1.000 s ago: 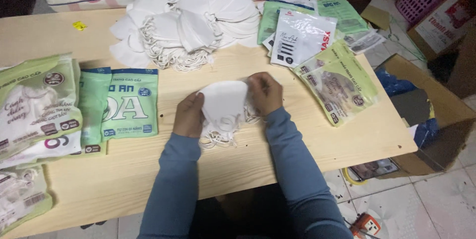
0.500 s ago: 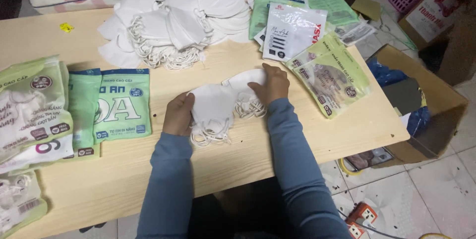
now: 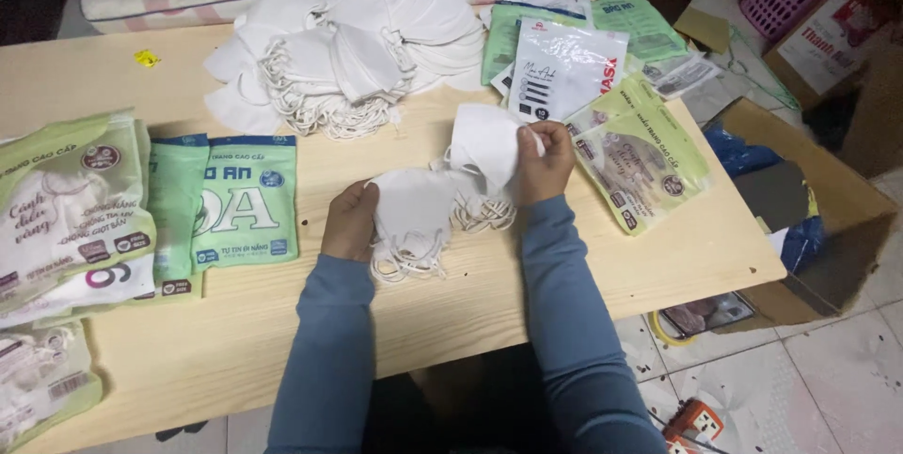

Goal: Sorting and placing face masks into packaging pouches on a table

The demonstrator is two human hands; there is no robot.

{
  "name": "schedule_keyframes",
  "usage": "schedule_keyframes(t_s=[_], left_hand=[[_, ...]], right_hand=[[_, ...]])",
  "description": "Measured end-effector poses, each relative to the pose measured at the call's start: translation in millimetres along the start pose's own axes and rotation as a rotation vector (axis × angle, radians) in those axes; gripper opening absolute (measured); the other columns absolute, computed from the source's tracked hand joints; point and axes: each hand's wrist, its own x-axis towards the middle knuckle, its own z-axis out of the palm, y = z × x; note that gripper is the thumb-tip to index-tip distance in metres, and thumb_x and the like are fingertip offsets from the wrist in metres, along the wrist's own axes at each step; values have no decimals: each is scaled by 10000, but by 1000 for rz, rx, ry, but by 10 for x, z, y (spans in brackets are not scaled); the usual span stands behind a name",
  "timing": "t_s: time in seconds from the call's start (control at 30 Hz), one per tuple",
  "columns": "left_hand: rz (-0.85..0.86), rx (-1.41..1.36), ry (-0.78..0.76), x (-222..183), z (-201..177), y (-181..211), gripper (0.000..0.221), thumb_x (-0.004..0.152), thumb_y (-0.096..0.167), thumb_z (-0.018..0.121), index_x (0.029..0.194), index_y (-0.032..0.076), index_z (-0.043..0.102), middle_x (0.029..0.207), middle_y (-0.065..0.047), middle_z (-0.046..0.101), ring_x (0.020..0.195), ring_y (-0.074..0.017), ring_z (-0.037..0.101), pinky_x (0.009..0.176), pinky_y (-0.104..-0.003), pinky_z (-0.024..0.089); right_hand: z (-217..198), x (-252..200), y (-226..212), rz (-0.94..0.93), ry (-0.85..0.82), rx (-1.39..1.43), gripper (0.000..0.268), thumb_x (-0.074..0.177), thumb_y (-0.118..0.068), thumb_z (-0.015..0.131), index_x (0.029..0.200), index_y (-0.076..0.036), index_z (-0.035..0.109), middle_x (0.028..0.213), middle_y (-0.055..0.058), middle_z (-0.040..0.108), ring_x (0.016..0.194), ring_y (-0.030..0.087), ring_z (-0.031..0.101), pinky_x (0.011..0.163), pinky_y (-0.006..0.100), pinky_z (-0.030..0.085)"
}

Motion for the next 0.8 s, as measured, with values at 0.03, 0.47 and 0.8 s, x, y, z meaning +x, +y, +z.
schedule_keyframes(t_s=[0.03,0.47,0.8], left_hand=[[-3,0,5,-20,-8,-11,289,1036,160,554,1227,-5,695,779,-136,705,593,-190,684,458,-255,525],[26,-143,-61,88,17,-204,286,1031,173,566,1236,14,686,755,-105,693,588,-155,693,451,-212,531],[22,-291,-165,56,-30,-149,335,999,136,627,1294,-22,632,894,-176,746,693,-225,757,548,-271,606]], right_hand=[[-12,-26,49,4,-4,0,145,920,-82,779,994,-156,678,735,-23,663,688,76,628,646,203,526],[374,-553,254,391,-506,141,186,849,-37,824,959,-90,684,764,23,743,600,116,706,542,225,597],[198,-349,83,45,-446,-304,55,956,-219,755,987,-175,747,826,79,741,810,246,735,736,374,586]])
